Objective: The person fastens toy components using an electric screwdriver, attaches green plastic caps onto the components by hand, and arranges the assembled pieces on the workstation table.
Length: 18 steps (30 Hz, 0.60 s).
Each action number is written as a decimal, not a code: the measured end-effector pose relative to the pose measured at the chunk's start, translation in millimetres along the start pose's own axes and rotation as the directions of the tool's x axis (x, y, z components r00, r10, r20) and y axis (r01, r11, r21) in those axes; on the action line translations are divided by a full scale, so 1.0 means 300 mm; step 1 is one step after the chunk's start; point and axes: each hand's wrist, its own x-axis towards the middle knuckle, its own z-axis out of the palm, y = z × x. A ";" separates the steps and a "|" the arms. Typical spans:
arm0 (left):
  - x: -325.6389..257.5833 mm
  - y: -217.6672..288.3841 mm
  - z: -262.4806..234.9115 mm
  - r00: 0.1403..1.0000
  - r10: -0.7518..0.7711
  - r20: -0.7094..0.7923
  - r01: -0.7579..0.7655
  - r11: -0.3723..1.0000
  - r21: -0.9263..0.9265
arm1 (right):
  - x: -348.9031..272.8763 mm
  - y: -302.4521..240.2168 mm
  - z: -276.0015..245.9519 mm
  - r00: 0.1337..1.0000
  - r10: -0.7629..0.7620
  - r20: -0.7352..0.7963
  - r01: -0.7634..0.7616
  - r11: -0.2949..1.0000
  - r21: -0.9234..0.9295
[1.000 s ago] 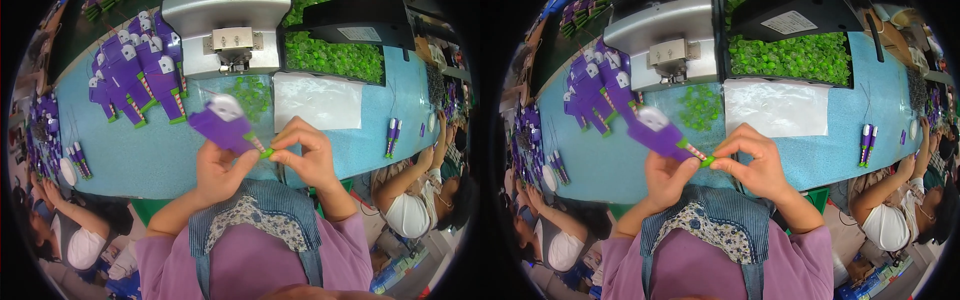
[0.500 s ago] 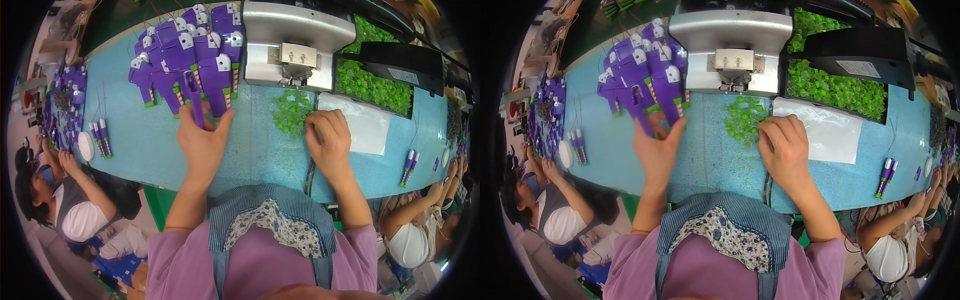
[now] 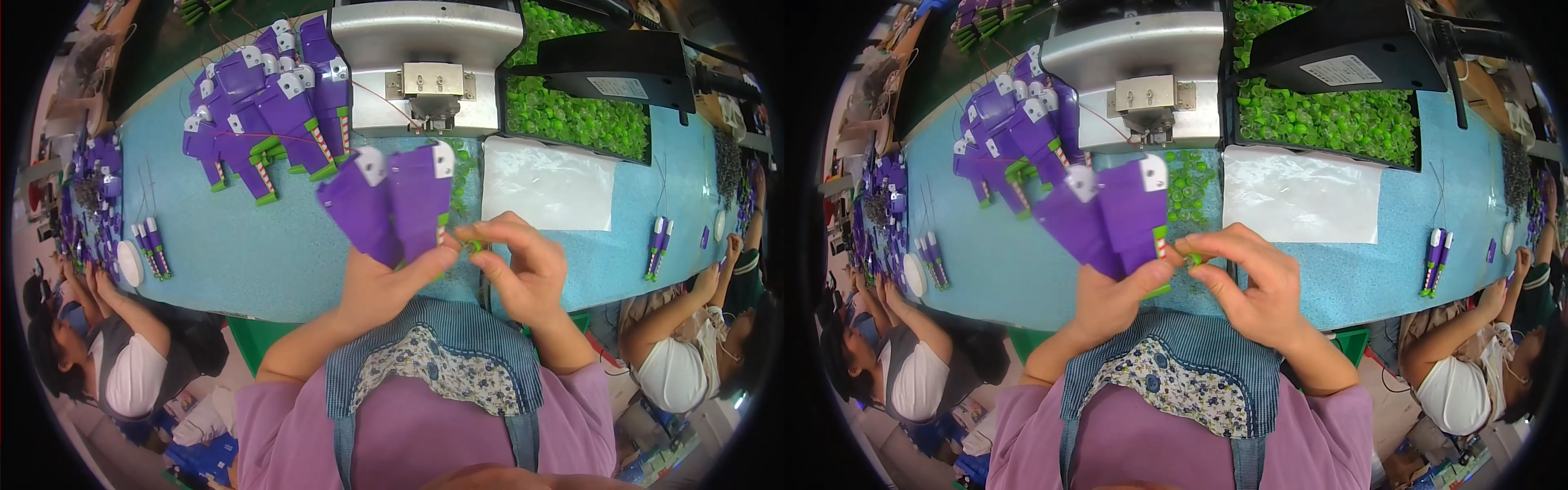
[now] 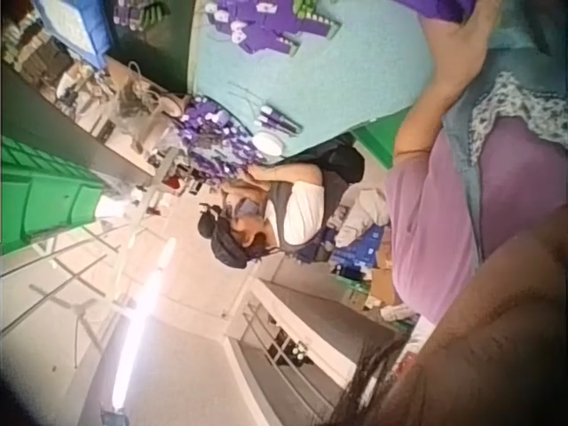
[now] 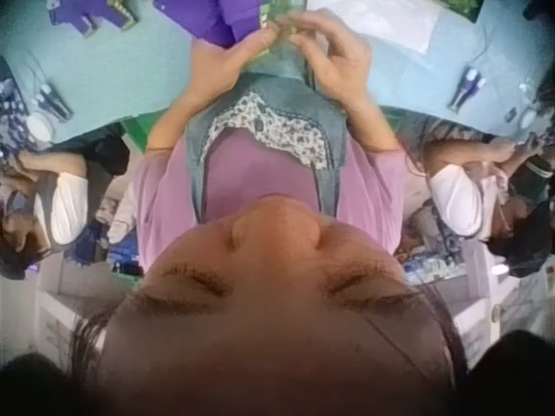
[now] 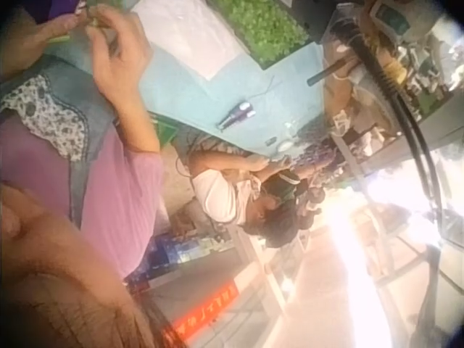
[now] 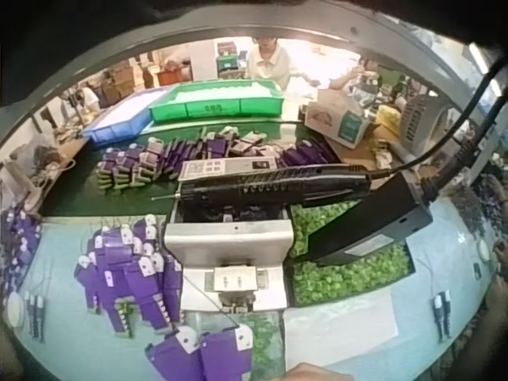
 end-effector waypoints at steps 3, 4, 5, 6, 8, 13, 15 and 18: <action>0.008 -0.029 0.009 0.997 0.008 0.077 -0.008 1.000 0.006 | -0.003 -0.021 0.012 0.977 -0.205 0.052 0.211 0.922 -0.326; 0.008 -0.034 0.011 0.996 0.008 0.084 -0.008 1.000 0.000 | -0.007 -0.022 0.018 0.978 -0.203 0.050 0.208 0.919 -0.334; 0.007 -0.040 0.011 0.996 -0.040 0.079 0.049 0.992 -0.115 | -0.013 -0.020 0.024 0.979 -0.203 0.030 0.203 0.930 -0.306; 0.006 -0.045 0.012 0.993 -0.088 0.079 0.104 0.968 -0.230 | -0.018 -0.019 0.025 0.979 -0.203 0.012 0.198 0.940 -0.278; 0.004 -0.038 0.011 0.989 -0.107 0.100 0.130 0.957 -0.261 | -0.009 -0.012 0.015 0.980 -0.198 0.031 0.200 0.949 -0.243; 0.013 -0.048 0.013 0.983 -0.110 0.144 0.146 0.953 -0.267 | -0.008 -0.018 -0.008 0.977 -0.210 0.041 0.213 0.943 -0.256; 0.014 -0.053 0.016 0.989 -0.080 0.126 0.097 0.986 -0.135 | -0.005 -0.020 -0.031 0.974 -0.225 0.010 0.214 0.914 -0.345; 0.011 -0.078 0.026 0.999 0.033 -0.023 -0.037 0.979 -0.202 | 0.001 0.044 -0.126 0.940 -0.308 -0.143 0.112 0.677 -0.727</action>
